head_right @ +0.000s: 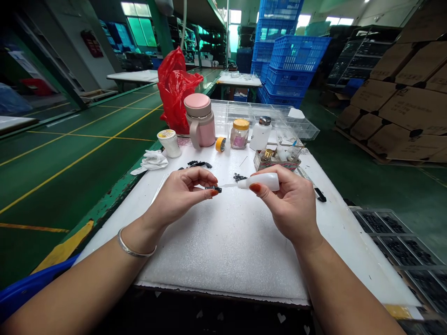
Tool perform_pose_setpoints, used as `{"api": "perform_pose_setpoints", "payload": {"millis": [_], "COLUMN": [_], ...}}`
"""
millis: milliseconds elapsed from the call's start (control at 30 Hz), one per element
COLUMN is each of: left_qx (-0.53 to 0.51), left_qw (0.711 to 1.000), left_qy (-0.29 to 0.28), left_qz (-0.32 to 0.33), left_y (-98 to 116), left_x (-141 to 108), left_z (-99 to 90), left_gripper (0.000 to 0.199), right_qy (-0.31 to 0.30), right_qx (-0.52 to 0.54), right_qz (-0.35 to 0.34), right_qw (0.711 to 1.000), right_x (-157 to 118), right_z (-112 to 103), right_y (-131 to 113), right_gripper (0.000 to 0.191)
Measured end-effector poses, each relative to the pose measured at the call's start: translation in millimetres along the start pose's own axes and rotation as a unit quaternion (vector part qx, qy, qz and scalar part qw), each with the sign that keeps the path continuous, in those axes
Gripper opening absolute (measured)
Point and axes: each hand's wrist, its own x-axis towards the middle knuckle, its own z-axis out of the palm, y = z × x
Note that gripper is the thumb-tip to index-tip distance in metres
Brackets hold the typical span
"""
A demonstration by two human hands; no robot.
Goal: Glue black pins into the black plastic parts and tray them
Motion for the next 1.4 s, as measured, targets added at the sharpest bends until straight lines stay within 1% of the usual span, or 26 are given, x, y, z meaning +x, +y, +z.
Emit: {"api": "perform_pose_setpoints", "payload": {"millis": [367, 600, 800, 1400], "left_qx": [0.003, 0.003, 0.003, 0.011], "left_qw": [1.0, 1.0, 1.0, 1.0], "left_qy": [-0.003, -0.007, -0.004, -0.004], "left_qz": [0.004, 0.001, 0.002, 0.006], "left_y": [-1.1, -0.6, 0.8, 0.3], "left_x": [1.0, 0.5, 0.3, 0.2], "left_z": [-0.1, -0.2, 0.8, 0.6], "left_gripper": [0.019, 0.018, 0.018, 0.018], "right_qy": [0.006, 0.009, 0.009, 0.01], "right_qx": [0.0, -0.009, -0.022, -0.02], "right_qz": [0.007, -0.012, -0.009, -0.014], "right_qw": [1.0, 1.0, 1.0, 1.0], "right_x": [-1.0, -1.7, -1.4, -1.2], "right_z": [-0.4, -1.0, -0.6, -0.7], "right_y": [-1.3, -2.3, -0.9, 0.6], "right_gripper": [0.02, 0.02, 0.023, 0.018]}}
